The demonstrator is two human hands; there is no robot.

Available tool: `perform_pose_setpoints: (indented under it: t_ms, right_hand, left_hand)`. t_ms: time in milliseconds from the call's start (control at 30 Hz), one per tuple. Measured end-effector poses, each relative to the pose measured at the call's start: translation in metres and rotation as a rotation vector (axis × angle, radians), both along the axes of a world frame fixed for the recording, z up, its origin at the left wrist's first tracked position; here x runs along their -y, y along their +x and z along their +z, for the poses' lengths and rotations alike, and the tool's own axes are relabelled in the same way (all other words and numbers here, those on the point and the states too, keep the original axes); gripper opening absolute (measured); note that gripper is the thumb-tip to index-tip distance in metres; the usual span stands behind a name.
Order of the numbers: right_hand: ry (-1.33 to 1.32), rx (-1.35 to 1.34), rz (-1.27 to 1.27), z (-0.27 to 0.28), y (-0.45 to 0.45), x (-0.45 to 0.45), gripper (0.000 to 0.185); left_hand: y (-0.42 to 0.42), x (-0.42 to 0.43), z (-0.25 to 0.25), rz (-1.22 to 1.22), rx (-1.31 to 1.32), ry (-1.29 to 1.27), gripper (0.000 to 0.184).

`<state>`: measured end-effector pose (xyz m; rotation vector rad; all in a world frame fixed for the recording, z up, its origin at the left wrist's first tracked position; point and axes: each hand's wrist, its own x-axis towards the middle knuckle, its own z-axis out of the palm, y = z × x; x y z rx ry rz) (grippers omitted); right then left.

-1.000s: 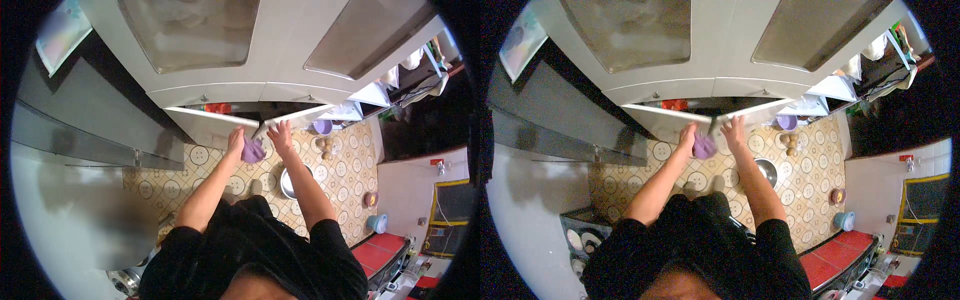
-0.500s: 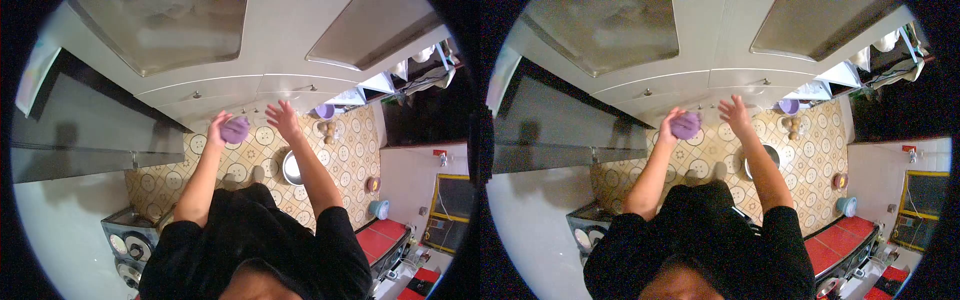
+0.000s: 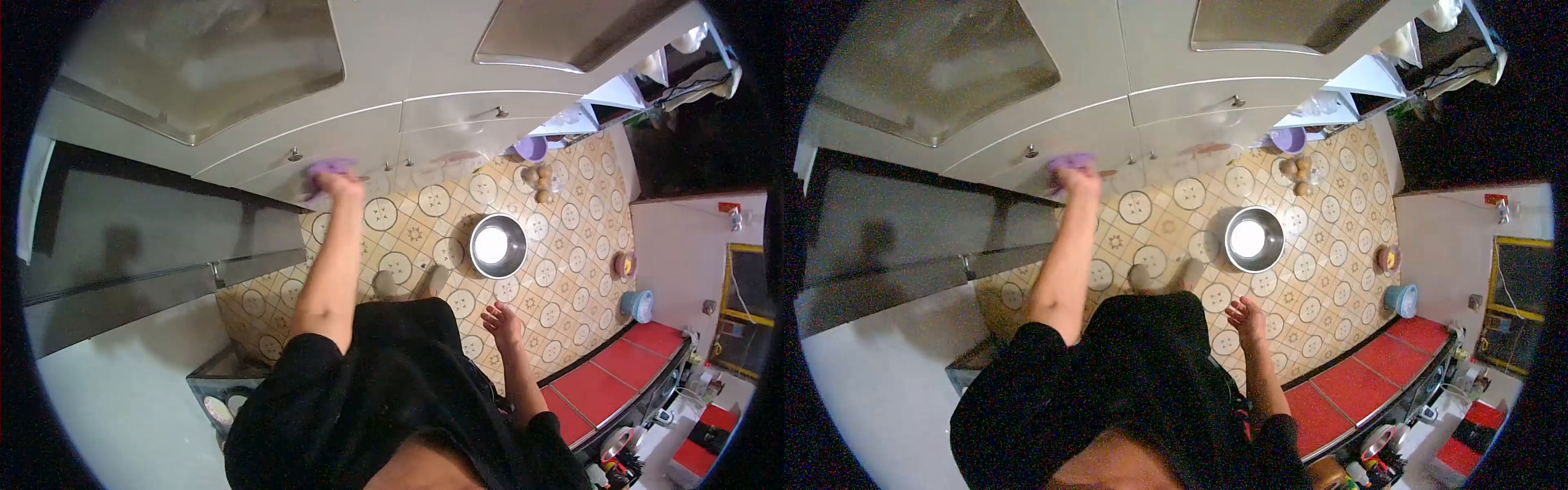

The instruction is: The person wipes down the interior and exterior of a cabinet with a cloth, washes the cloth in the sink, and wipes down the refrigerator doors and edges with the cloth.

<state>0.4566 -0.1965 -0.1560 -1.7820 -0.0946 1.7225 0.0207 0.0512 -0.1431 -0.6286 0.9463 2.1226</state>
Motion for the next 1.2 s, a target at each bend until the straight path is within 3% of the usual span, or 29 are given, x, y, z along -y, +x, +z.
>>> perform_pose_setpoints:
  t_ms: [100,200,333,400,467,567,667,733,767,800,833,867,900,1000,1067,1200]
  right_hand:
    - [0.063,-0.011,0.07,0.002,-0.014,-0.013,0.042]
    - [0.186,-0.019,0.219,0.01,-0.031,-0.051,0.038]
    - [0.352,-0.08,0.22,0.032,-0.032,-0.085,0.037]
    - [0.382,-0.09,0.164,0.034,-0.018,-0.086,0.035]
    - [0.367,-0.088,0.073,0.034,-0.002,-0.077,0.031]
    - [0.336,-0.099,-0.007,0.031,0.02,-0.06,0.036]
    - [0.346,-0.092,-0.095,0.037,0.039,-0.035,0.039]
    - [0.349,-0.053,-0.187,0.045,0.055,-0.012,0.038]
    - [0.365,-0.056,-0.258,0.047,0.063,0.006,0.036]
    - [0.352,-0.075,-0.331,0.05,0.073,0.025,0.034]
    - [0.34,-0.059,-0.404,0.053,0.08,0.044,0.035]
    - [0.324,-0.047,-0.475,0.056,0.087,0.064,0.035]
    - [0.317,-0.017,-0.532,0.06,0.092,0.083,0.034]
    - [0.309,0.03,-0.622,0.075,0.114,0.124,0.035]
    - [0.339,0.014,-0.652,0.093,0.129,0.144,0.039]
    - [0.492,0.107,-0.739,0.124,0.173,0.2,0.042]
  left_hand:
    - [0.071,-0.047,-0.068,-0.22,0.068,0.324,0.021]
    - [0.13,-0.068,0.015,-0.267,0.194,-0.019,0.025]
    - [0.119,-0.044,-0.024,-0.514,0.022,0.428,0.03]
    - [0.126,-0.009,0.017,-0.548,-0.429,0.305,0.027]
    - [0.134,0.006,0.033,-0.638,-1.114,-0.029,0.025]
    - [0.155,-0.036,0.025,-0.533,-1.588,-0.515,0.023]
    - [0.186,-0.09,-0.031,-1.08,-1.337,-0.276,0.019]
    - [0.23,-0.113,-0.041,-0.926,-0.902,-0.14,0.016]
    - [0.241,-0.115,-0.057,-1.072,-0.695,0.117,0.019]
    - [0.263,-0.101,-0.044,-1.247,-0.468,0.332,0.026]
    - [0.284,-0.091,-0.045,-1.472,-0.205,0.373,0.034]
    - [0.313,-0.06,-0.004,-1.595,-0.057,0.417,0.038]
    - [0.341,-0.024,0.039,-1.708,0.096,0.445,0.042]
    - [0.417,0.051,0.057,-1.96,0.357,0.326,0.047]
    - [0.461,0.103,0.094,-2.119,0.656,0.399,0.051]
    - [0.517,0.152,0.129,-2.314,0.537,0.415,0.049]
